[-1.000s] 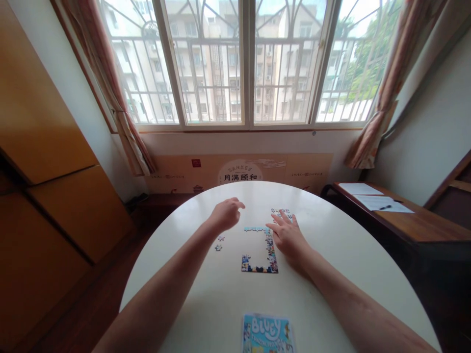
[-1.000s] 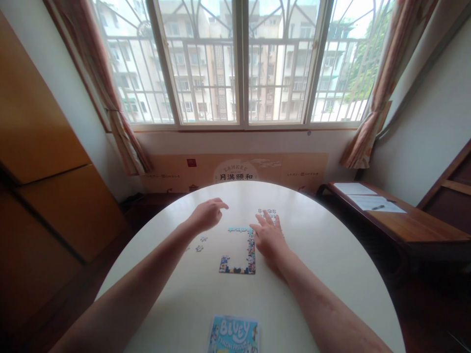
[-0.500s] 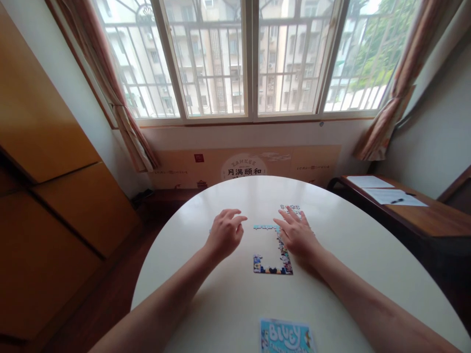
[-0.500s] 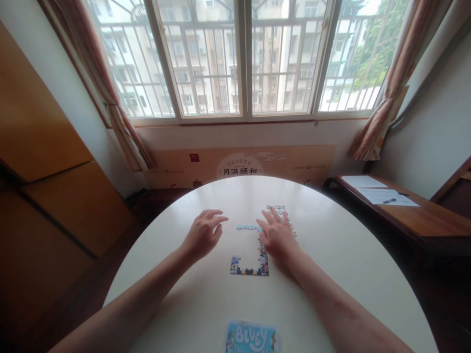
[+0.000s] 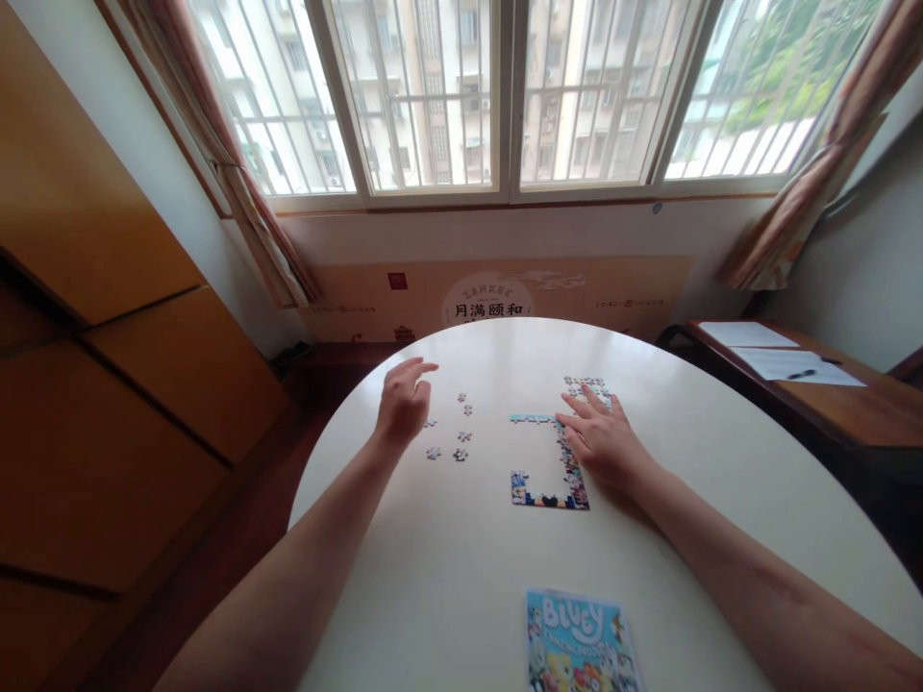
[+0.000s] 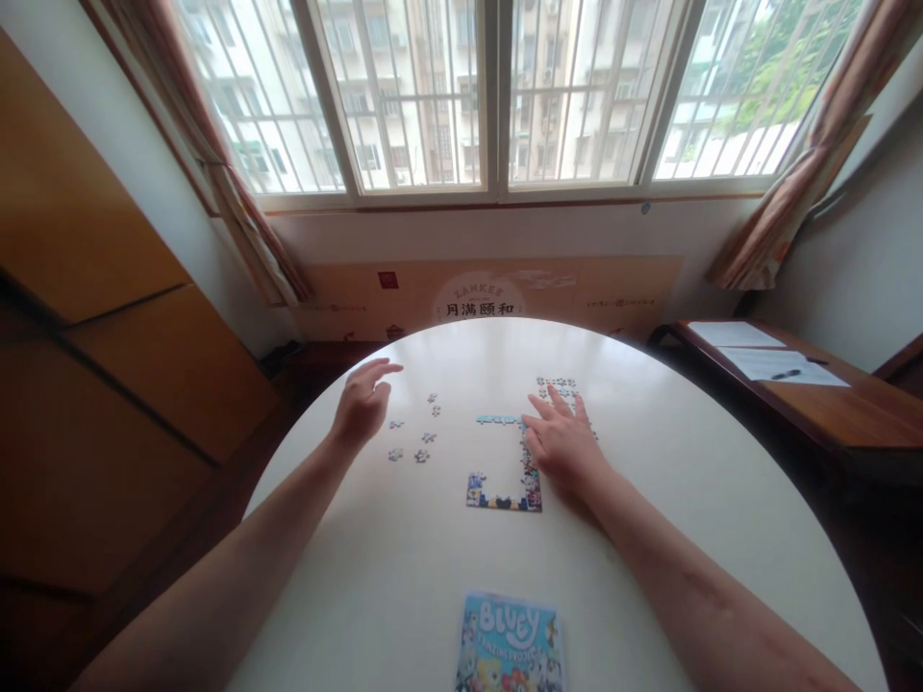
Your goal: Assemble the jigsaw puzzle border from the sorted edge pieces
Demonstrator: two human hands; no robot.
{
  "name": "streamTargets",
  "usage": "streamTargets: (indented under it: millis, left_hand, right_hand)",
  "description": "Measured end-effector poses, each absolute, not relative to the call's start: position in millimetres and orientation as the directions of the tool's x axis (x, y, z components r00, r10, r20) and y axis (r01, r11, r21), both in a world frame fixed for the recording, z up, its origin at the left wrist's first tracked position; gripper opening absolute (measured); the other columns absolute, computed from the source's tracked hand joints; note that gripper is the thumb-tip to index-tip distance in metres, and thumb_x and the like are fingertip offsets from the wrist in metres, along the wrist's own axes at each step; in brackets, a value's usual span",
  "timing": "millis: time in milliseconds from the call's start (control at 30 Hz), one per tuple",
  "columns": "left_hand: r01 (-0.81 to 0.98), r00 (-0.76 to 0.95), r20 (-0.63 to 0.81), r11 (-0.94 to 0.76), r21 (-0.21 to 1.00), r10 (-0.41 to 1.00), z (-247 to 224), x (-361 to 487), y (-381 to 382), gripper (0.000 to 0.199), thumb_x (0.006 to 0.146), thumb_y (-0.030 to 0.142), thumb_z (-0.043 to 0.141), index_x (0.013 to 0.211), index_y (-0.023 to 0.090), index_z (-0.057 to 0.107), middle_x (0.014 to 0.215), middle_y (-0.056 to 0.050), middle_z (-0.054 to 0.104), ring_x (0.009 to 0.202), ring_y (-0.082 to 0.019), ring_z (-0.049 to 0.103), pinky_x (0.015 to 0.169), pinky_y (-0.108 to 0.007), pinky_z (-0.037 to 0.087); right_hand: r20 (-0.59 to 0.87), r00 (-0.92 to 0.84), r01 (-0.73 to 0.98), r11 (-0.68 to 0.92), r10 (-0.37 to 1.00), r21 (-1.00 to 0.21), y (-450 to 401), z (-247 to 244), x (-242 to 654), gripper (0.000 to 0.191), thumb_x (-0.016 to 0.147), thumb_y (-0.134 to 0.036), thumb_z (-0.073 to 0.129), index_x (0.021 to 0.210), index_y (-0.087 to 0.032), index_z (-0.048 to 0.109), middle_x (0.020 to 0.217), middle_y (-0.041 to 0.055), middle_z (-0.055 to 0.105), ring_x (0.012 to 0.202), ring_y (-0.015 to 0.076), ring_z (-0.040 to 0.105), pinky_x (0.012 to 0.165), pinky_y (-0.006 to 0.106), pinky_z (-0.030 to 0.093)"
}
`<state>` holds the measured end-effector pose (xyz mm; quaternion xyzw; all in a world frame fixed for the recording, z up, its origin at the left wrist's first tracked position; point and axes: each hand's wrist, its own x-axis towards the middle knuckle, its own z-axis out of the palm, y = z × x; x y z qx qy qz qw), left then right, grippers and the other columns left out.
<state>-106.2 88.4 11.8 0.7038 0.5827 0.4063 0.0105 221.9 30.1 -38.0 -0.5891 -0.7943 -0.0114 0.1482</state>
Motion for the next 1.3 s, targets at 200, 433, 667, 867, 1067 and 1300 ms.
streamTargets:
  millis: [200, 433, 667, 867, 1067, 1300]
  left_hand:
    - [0.763, -0.158, 0.464, -0.19, 0.618, 0.872, 3, -136, 109, 0.042, 0.078, 0.013, 0.042, 0.105, 0.017, 0.073, 0.119, -0.006, 0.071, 0.118, -0.023, 0.061, 0.111, -0.036, 0.042]
    - [0.797, -0.099, 0.408, -0.174, 0.579, 0.908, -2, -133, 105, 0.04, 0.076, 0.011, 0.046, 0.102, 0.02, 0.075, 0.119, -0.004, 0.072, 0.116, -0.022, 0.063, 0.109, -0.034, 0.045]
    - [0.865, -0.034, 0.296, -0.12, 0.487, 0.954, 3, -134, 100, 0.035, 0.078, 0.012, 0.05, 0.099, 0.021, 0.077, 0.115, -0.004, 0.073, 0.111, -0.022, 0.065, 0.103, -0.031, 0.048]
    - [0.924, 0.005, 0.096, -0.042, 0.38, 0.995, 8, -137, 94, 0.025, 0.077, 0.023, 0.061, 0.093, 0.023, 0.079, 0.097, -0.005, 0.077, 0.087, -0.023, 0.071, 0.078, -0.029, 0.054]
    - [0.952, 0.062, -0.027, -0.051, 0.3, 0.998, 21, -136, 85, 0.014, 0.068, 0.025, 0.067, 0.076, 0.024, 0.078, 0.088, -0.004, 0.077, 0.08, -0.023, 0.07, 0.067, -0.026, 0.05]
    - [0.964, 0.083, -0.028, -0.073, 0.254, 0.996, 21, -132, 81, 0.019, 0.062, 0.02, 0.067, 0.076, 0.025, 0.078, 0.088, -0.004, 0.077, 0.082, -0.024, 0.069, 0.067, -0.027, 0.049]
  right_hand:
    - [0.268, -0.273, 0.941, 0.314, 0.924, -0.125, 29, -42, 222, 0.044, 0.097, -0.03, 0.038, 0.13, -0.024, 0.066, 0.154, 0.0062, 0.046, 0.149, 0.0341, 0.026, 0.118, 0.066, 0.015]
    - [0.296, -0.289, 0.939, 0.33, 0.91, -0.098, 30, -48, 224, 0.043, 0.098, -0.031, 0.039, 0.131, -0.028, 0.066, 0.153, 0.0061, 0.046, 0.149, 0.0353, 0.028, 0.117, 0.067, 0.019]
    - [0.322, -0.272, 0.942, 0.319, 0.907, -0.102, 31, -51, 226, 0.047, 0.097, -0.03, 0.037, 0.14, -0.027, 0.057, 0.153, 0.006, 0.047, 0.148, 0.034, 0.03, 0.116, 0.066, 0.022]
    - [0.406, -0.273, 0.926, 0.353, 0.872, -0.137, 30, -50, 223, 0.047, 0.095, -0.026, 0.038, 0.136, -0.026, 0.061, 0.149, 0.0065, 0.052, 0.146, 0.0336, 0.033, 0.117, 0.066, 0.023]
    - [0.601, -0.277, 0.857, 0.476, 0.75, -0.198, 26, -42, 223, 0.049, 0.093, -0.017, 0.038, 0.138, -0.021, 0.056, 0.14, 0.0065, 0.06, 0.144, 0.0271, 0.039, 0.121, 0.057, 0.025]
    - [0.652, -0.289, 0.822, 0.531, 0.701, -0.207, 27, -42, 225, 0.05, 0.089, -0.014, 0.042, 0.134, -0.023, 0.06, 0.134, 0.006, 0.064, 0.14, 0.0275, 0.044, 0.12, 0.055, 0.027]
